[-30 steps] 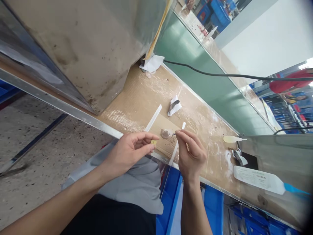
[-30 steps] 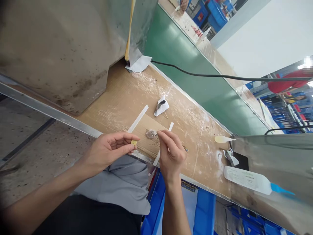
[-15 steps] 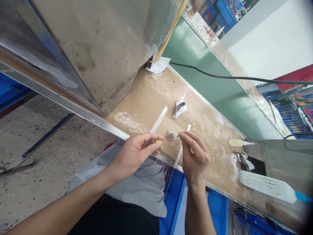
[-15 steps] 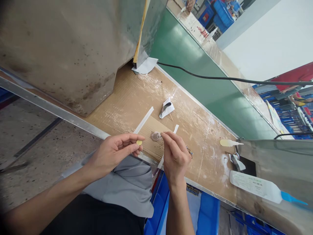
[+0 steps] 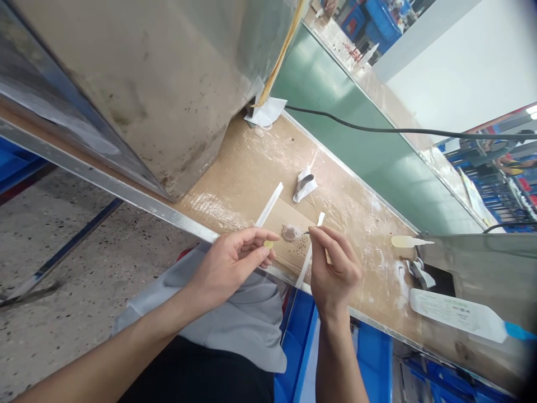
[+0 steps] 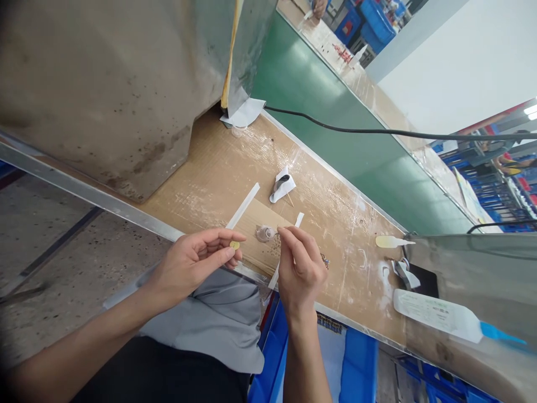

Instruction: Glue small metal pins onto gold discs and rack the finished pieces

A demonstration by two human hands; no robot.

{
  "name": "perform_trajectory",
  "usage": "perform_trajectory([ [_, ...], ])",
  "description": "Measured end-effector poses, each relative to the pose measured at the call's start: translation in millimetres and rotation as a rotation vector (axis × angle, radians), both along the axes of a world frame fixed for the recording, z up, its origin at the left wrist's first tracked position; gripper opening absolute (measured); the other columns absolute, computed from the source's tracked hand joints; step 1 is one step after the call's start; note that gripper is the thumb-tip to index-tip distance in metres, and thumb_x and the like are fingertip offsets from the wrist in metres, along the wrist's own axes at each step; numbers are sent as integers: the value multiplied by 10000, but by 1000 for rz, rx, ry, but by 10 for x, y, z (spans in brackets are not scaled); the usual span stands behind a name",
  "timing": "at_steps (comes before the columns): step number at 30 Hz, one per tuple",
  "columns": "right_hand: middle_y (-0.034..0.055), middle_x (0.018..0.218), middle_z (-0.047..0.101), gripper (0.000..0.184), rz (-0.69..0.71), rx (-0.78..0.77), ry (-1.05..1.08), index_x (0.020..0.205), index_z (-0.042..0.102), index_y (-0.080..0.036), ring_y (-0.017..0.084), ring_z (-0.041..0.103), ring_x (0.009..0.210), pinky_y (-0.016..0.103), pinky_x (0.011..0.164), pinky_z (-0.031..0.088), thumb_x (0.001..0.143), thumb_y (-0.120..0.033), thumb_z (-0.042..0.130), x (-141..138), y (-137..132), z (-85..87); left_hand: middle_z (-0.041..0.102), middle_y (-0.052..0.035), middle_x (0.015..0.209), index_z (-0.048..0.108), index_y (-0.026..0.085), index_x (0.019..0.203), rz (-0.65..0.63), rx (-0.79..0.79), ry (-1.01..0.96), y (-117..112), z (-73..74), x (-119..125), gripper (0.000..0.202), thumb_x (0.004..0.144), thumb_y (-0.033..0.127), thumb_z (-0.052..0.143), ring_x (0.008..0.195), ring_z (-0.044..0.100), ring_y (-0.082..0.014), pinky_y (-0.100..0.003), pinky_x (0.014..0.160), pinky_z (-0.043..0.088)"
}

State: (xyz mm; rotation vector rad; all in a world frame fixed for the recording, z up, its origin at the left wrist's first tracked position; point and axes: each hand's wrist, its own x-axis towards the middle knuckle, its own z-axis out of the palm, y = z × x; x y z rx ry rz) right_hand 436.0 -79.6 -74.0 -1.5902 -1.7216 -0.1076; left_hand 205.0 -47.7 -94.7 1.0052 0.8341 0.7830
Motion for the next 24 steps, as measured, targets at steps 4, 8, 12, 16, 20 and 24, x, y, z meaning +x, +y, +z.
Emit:
perform_trajectory([
  [4,39,1161,844,231,1,-13,2,1186,874,-292,215,822,1058,362,930,646,1116,-148,707,9,9,-7,870,-23,1063,824,254,1323,-7,-3,16,5,-4,10,233,1121,315,725,957,835,-191,-315,907,697],
  [8,45,1149,845,219,-13,-12,7,1173,877,-293,224,825,1052,370,920,655,1122,-176,699,8,6,3,881,-30,1070,821,251,1334,-9,10,34,-2,-4,6,244,1116,313,731,967,850,-202,-333,931,696],
  [12,39,1155,847,225,-11,-17,26,1170,879,-298,220,826,1053,364,926,654,1118,-167,703,18,7,-13,895,-33,1079,825,250,1340,-3,-8,43,-5,6,6,260,1095,307,760,972,867,-208,-336,941,702],
  [16,49,1143,848,199,-49,2,37,1161,887,-296,236,830,1050,385,915,667,1116,-201,719,27,4,-3,902,-49,1083,835,235,1335,9,-24,53,-23,-13,12,278,1084,341,776,980,876,-225,-358,944,721],
  [20,43,1134,851,168,-76,36,176,1143,898,-305,246,828,1048,406,913,672,1073,-192,795,-83,-118,99,906,-60,1124,836,243,1363,21,-43,49,-93,-23,39,329,1080,405,792,1030,876,-240,-358,940,729],
  [24,29,1156,848,201,-58,-35,382,1142,895,-326,244,824,1067,387,888,686,1042,-164,833,-303,-340,176,918,-39,1130,843,275,1370,22,-16,81,-172,61,88,308,1072,333,788,1033,889,-237,-344,954,723],
])
